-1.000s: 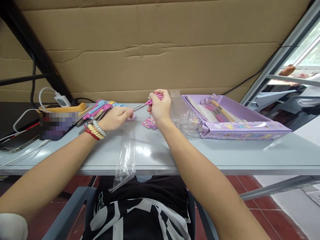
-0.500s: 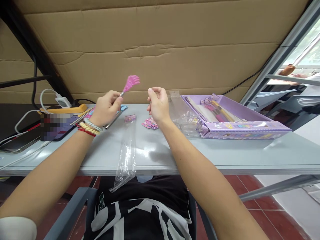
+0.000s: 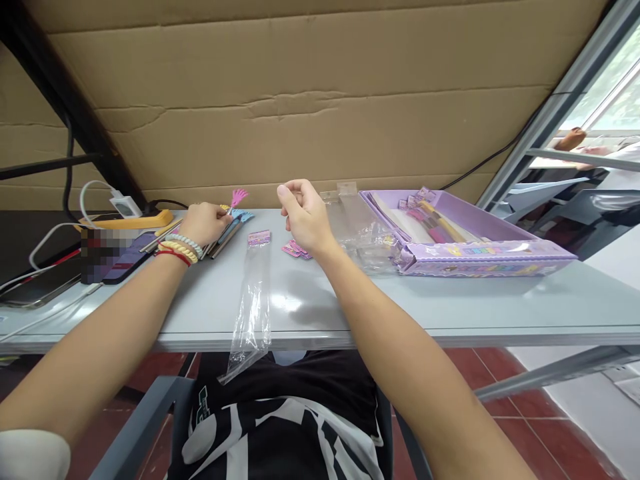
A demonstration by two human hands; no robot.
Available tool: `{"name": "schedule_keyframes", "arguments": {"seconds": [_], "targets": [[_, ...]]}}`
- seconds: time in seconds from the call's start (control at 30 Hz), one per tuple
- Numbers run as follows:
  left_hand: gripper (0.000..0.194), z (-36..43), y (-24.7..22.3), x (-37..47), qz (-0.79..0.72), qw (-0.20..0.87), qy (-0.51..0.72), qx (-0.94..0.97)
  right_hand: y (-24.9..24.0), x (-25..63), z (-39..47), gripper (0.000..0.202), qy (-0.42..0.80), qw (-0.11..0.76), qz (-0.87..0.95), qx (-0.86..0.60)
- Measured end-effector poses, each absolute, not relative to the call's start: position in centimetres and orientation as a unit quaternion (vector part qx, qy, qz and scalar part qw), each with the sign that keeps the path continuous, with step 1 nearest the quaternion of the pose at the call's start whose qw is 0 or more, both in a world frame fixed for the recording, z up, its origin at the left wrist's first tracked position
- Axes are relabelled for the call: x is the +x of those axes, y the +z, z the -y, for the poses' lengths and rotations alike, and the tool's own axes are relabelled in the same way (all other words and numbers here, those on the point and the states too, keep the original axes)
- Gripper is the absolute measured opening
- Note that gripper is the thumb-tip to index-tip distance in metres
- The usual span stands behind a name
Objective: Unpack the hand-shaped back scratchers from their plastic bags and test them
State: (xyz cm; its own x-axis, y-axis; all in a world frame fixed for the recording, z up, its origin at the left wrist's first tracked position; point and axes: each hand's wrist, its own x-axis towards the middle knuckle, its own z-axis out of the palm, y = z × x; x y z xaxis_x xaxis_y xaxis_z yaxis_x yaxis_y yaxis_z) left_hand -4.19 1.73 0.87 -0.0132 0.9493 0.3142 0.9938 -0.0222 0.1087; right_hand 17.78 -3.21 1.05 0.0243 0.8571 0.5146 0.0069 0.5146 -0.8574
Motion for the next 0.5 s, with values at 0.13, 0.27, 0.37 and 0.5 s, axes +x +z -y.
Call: {"name": "schedule_keyframes", "arguments": {"seconds": [0.13, 0.27, 0.37, 0.5], "targets": [[0.036, -2.0, 0.3, -3.5, 0.698, 0.098, -0.115, -0.700, 0.9, 17.8, 3.3, 0.029, 0.326, 0.620, 0.622, -0.350], [0.034, -2.3, -0.2, -3.2, 0.709, 0.098, -0.089, -0.693, 0.7, 17.9, 3.5, 0.028, 0.322, 0.603, 0.641, -0.350], [0.034, -2.5, -0.7, -3.2, 0.712, 0.102, -0.089, -0.688, 0.7, 17.8, 3.6, 0.027, 0.313, 0.594, 0.655, -0.348], [0.034, -2.5, -0.9, -3.0, 0.706, 0.108, -0.083, -0.695, 0.8, 17.6, 3.8, 0.025, 0.298, 0.585, 0.668, -0.352]]}}
